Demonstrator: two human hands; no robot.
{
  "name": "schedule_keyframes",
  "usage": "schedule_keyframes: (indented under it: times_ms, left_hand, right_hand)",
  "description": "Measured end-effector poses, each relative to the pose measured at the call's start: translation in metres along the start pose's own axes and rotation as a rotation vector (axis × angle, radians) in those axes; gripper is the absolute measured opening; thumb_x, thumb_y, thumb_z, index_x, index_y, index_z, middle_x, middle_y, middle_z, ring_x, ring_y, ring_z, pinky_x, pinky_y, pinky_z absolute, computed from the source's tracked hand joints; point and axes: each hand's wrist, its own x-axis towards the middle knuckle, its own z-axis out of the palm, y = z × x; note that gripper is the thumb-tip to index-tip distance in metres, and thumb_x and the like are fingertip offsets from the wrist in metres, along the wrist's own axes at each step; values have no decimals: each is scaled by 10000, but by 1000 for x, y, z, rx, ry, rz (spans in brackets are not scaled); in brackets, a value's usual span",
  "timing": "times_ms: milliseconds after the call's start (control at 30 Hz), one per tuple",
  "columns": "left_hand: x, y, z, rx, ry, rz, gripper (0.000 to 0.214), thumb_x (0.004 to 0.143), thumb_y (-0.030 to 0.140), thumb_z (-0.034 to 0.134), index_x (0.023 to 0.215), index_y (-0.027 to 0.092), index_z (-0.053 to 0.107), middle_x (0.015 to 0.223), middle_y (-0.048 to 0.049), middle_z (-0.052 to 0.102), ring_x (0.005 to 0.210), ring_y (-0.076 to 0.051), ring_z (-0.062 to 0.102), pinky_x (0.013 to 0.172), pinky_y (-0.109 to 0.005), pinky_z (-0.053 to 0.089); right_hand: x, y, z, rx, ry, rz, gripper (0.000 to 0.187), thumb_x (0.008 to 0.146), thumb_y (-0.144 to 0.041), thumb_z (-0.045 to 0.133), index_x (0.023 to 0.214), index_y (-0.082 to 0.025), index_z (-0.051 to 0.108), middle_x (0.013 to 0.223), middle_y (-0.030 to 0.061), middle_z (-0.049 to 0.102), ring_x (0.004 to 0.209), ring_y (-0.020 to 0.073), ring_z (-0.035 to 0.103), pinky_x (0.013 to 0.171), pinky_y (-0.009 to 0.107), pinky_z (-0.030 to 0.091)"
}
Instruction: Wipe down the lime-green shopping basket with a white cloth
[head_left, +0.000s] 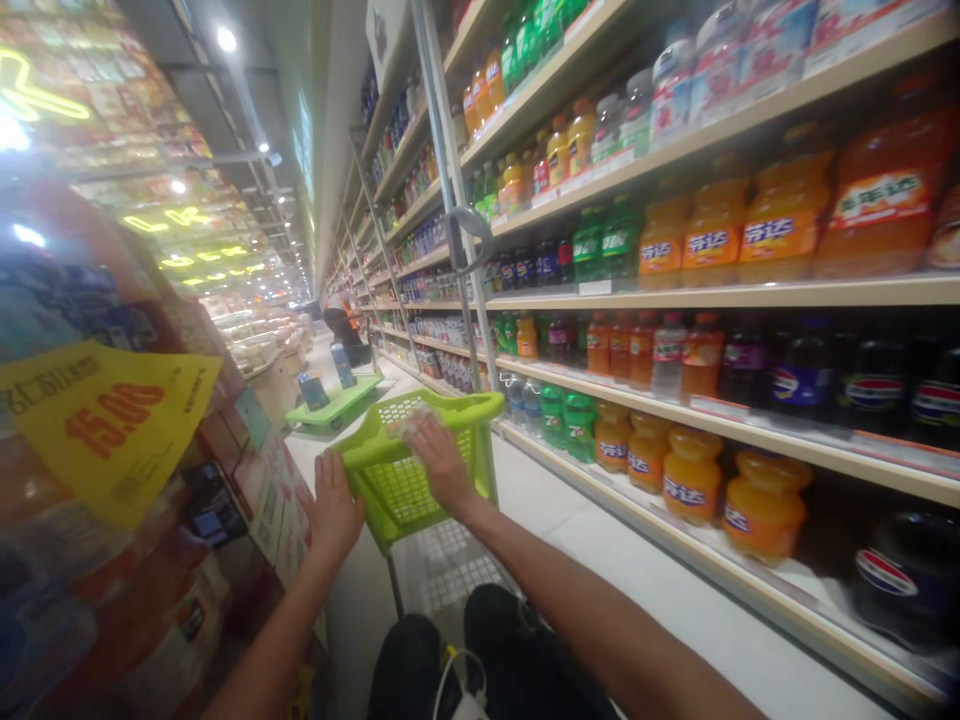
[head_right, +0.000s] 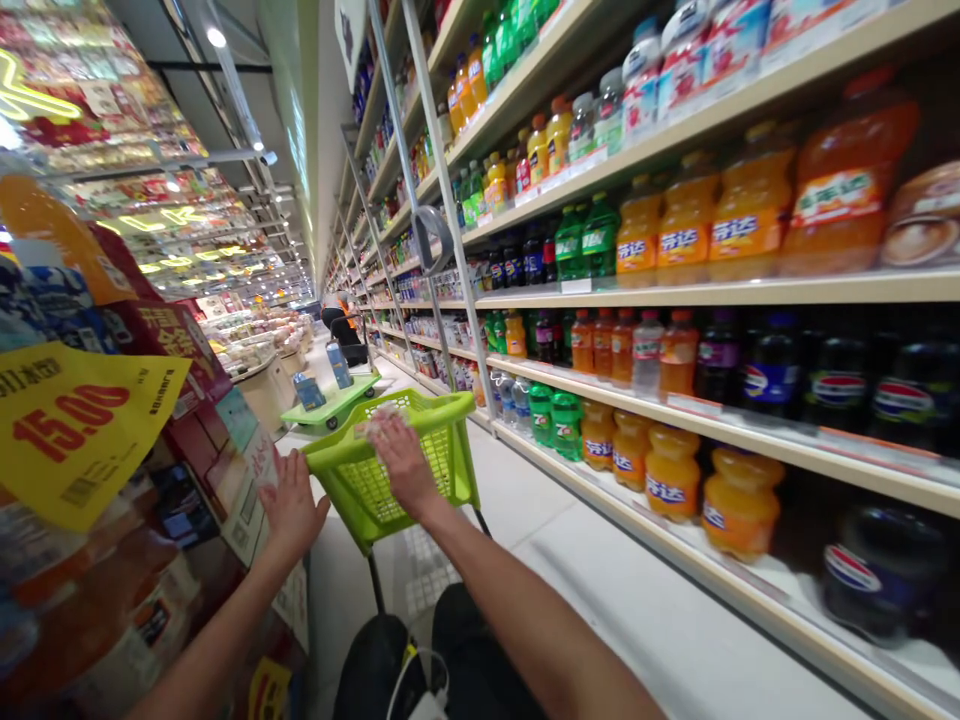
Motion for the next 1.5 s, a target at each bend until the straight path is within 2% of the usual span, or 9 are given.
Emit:
schedule_keyframes:
  times_ms: [100,167,467,600,700,800,1100,1367,1500]
  left_hand:
    - [-1,4,-2,26,-21,18,711,759,213,420,1405,97,147,1472,-152,196,1356,-264,167,1037,-587,178]
    - [-1,4,-3,41,-29,35,687,764,207,405,1401,100,173,1472,-136,205,1353,-254,182,1039,-583,182]
    - [5,-4,-12,-51,29,97,615,785,266,429,1373,162,280,1452,-107,282,1324,-242,261,1056,-483,228]
    - [12,-2,-5,-127,19,4,724,779,364,475,1403,153,172,1482,-124,188,1351,-260,185,1053,-519,216]
    - [15,0,-3,-113,-71,40,703,772,363,491,1390,171,216,1464,-106,250,1352,-263,181,1057,-539,198]
    - [15,-4,-6,-92,-83,58,641,783,355,473,1370,197,270,1450,-86,292,1340,-250,219,1060,-531,199]
    - [7,-8,-12,-68,-68,106,679,766,315,494,1382,187,240,1453,-90,283,1340,-249,215,1062,-504,211]
    - [3,-1,-17,-47,-80,107,678,772,305,483,1387,164,237,1453,-100,279,1340,-249,215,1054,-506,225]
    - [-1,-1,-14,-40,-34,124,680,759,285,474,1385,164,240,1450,-92,290,1334,-241,229,1048,-494,235]
  right_hand:
    - [2,-31,24,17,-72,-151,408,838,-68,419,1210,-195,530,1354,88,446,1347,198,206,1062,451,282]
    - [1,-33,26,9,-87,-187,390,841,-75,424,1194,-190,543,1346,92,455,1345,204,211,1056,446,290]
    - [-5,48,-39,-72,23,166,593,730,19,339,1271,-184,474,1416,78,354,1351,204,196,1069,497,222]
    - [6,20,-23,-31,-51,121,602,722,27,343,1264,-197,479,1408,62,371,1351,188,193,1071,459,239]
    - [16,-13,-1,-6,-130,26,550,752,16,355,1243,-186,499,1391,73,396,1351,196,196,1058,446,272]
    - [21,-23,5,3,-181,-27,524,765,17,353,1235,-157,507,1393,94,389,1351,206,194,1057,447,279]
    - [1,59,-58,-127,-42,282,586,703,43,360,1235,-154,506,1393,103,385,1327,238,258,1057,493,266]
    - [10,-11,-22,-56,-224,8,612,727,41,348,1299,-158,439,1415,91,355,1351,202,190,1058,442,274]
    - [11,2,-32,-108,-237,57,588,747,39,331,1285,-162,458,1411,97,360,1348,201,201,1050,458,274]
